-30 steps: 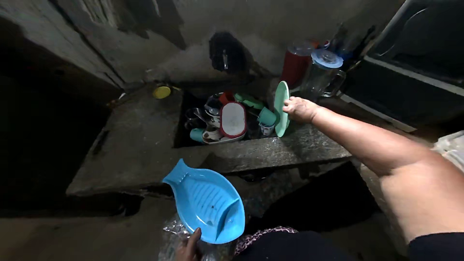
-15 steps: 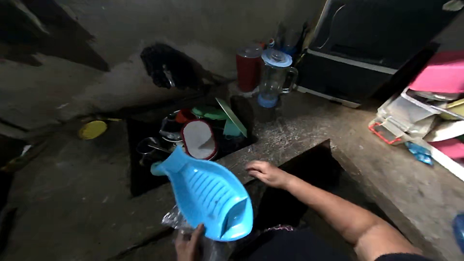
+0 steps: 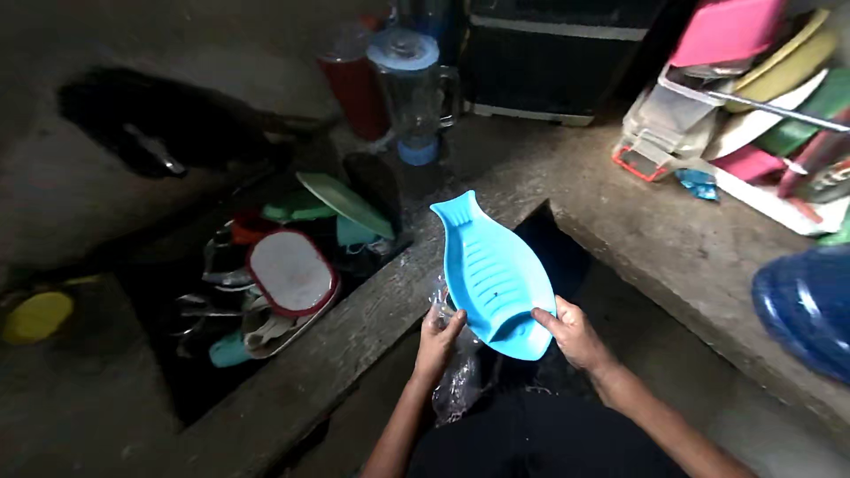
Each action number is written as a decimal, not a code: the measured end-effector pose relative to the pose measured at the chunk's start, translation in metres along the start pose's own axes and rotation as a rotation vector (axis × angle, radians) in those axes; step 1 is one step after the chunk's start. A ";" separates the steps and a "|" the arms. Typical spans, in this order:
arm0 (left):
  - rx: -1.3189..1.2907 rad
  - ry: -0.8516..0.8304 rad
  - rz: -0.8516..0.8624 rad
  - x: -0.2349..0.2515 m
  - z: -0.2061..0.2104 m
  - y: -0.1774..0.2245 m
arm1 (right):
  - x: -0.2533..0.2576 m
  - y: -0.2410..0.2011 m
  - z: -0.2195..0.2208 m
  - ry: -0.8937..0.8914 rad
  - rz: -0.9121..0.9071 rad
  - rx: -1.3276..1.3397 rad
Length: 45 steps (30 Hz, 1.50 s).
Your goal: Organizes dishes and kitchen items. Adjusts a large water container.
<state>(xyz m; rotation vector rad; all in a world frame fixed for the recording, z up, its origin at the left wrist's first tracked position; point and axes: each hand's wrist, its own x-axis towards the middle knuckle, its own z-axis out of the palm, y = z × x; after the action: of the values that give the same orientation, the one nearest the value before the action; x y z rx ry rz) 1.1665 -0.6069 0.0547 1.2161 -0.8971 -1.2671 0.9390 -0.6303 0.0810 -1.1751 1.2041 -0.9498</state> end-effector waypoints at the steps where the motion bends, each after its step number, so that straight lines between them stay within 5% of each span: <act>1: 0.008 -0.012 -0.013 0.004 0.007 0.001 | 0.000 0.002 -0.006 0.039 0.004 0.024; 18: -0.020 0.161 -0.110 0.061 0.138 -0.016 | 0.011 0.036 -0.161 0.362 -0.181 -0.041; 30: -0.159 -0.135 -0.279 0.099 0.190 -0.030 | 0.010 0.054 -0.213 0.562 -0.180 -0.096; 39: -0.318 -0.199 -0.289 0.158 0.182 -0.015 | 0.033 0.027 -0.192 0.669 -0.033 -0.028; 45: -0.317 -0.063 -0.132 0.170 0.113 0.025 | 0.090 0.014 -0.151 0.408 -0.006 -0.061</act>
<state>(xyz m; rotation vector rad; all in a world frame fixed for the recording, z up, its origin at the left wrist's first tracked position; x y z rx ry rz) 1.0853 -0.7943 0.0771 0.9998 -0.6376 -1.4977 0.8020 -0.7390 0.0555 -1.0608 1.5615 -1.2028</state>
